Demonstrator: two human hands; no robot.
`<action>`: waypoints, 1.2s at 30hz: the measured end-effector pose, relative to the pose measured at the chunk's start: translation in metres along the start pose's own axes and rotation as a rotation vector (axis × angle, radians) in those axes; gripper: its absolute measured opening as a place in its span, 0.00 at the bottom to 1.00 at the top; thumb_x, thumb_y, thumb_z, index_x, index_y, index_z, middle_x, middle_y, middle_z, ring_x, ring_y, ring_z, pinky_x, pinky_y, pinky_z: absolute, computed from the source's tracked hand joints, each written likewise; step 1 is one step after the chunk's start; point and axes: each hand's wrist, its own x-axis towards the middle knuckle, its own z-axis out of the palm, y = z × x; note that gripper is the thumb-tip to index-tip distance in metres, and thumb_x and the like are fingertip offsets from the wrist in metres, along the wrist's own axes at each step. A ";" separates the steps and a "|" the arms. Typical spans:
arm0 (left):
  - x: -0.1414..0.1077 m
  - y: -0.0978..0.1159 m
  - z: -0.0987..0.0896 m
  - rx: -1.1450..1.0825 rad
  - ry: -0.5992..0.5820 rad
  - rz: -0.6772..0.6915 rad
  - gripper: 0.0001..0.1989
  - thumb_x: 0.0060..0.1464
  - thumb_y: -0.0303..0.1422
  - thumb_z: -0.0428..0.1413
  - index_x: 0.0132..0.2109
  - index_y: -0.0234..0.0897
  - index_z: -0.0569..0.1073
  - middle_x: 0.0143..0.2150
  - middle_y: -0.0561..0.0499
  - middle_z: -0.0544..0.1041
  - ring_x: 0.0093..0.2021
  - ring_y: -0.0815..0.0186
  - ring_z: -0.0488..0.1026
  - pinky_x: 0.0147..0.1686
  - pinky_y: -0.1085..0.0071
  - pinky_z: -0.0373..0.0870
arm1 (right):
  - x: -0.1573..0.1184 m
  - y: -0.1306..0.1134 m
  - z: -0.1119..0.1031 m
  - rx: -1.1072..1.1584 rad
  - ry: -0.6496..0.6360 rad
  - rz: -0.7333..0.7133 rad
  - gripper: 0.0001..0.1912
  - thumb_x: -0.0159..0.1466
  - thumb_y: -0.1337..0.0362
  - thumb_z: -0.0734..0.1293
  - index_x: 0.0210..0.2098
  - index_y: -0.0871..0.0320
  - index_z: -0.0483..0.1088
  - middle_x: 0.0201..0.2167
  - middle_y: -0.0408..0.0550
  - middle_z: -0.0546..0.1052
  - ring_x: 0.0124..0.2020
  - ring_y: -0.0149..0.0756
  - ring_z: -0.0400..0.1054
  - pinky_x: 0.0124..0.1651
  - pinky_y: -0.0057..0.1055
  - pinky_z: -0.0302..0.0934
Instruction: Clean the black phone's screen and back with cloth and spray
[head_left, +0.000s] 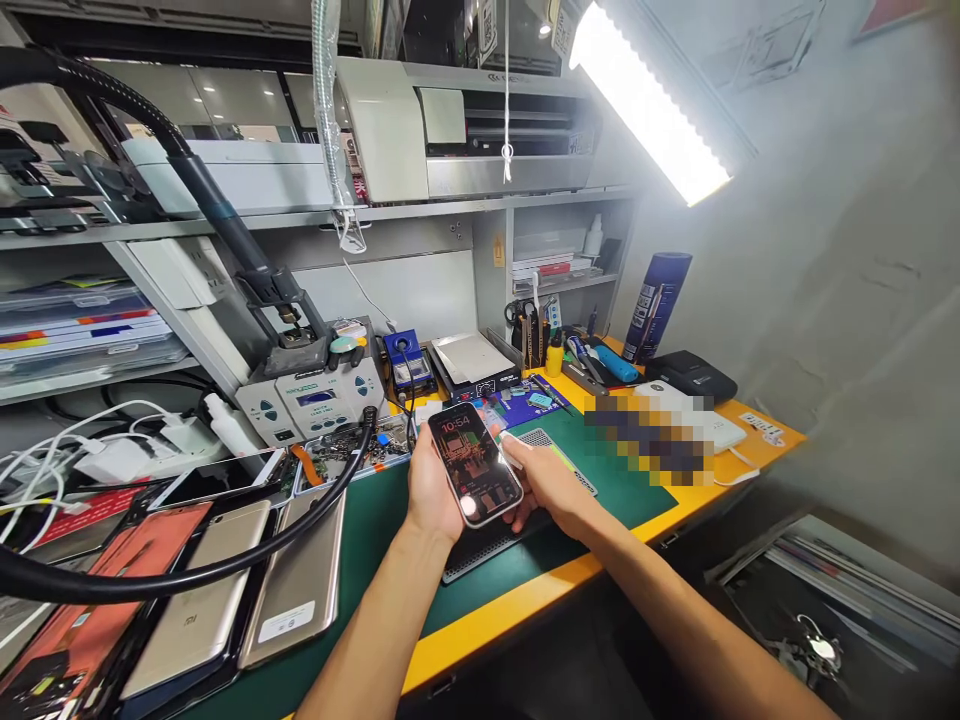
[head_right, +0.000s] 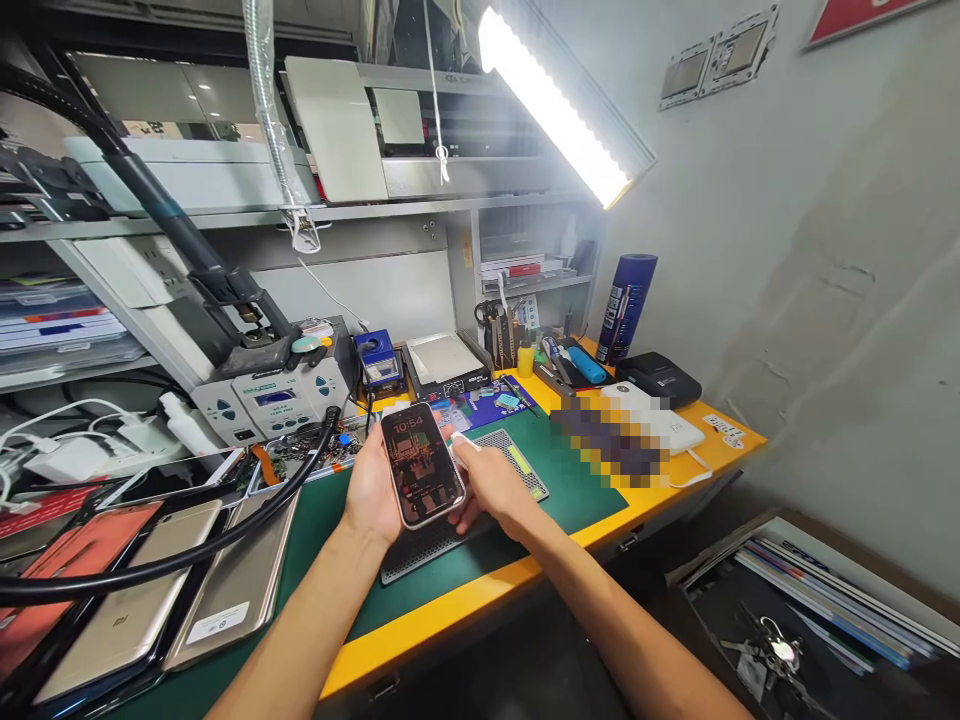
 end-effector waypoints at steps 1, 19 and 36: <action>0.001 0.001 -0.001 -0.003 0.011 -0.001 0.28 0.67 0.48 0.40 0.50 0.31 0.75 0.41 0.38 0.83 0.41 0.52 0.81 0.44 0.51 0.77 | -0.001 0.000 -0.003 -0.042 0.033 -0.037 0.33 0.64 0.35 0.59 0.20 0.58 0.68 0.16 0.47 0.73 0.16 0.34 0.67 0.17 0.28 0.62; -0.001 0.000 0.001 0.007 0.003 -0.046 0.29 0.65 0.50 0.43 0.55 0.31 0.74 0.45 0.37 0.82 0.43 0.51 0.81 0.44 0.51 0.77 | -0.007 -0.028 -0.030 -0.435 -0.271 0.081 0.32 0.61 0.36 0.65 0.19 0.58 0.65 0.12 0.41 0.66 0.12 0.26 0.58 0.12 0.21 0.49; -0.005 0.000 0.006 -0.014 -0.077 0.013 0.30 0.67 0.47 0.40 0.57 0.29 0.74 0.46 0.37 0.82 0.45 0.51 0.81 0.50 0.52 0.75 | 0.015 -0.027 0.013 -0.218 -0.104 -0.022 0.28 0.54 0.41 0.74 0.45 0.54 0.76 0.31 0.45 0.78 0.26 0.36 0.72 0.20 0.26 0.63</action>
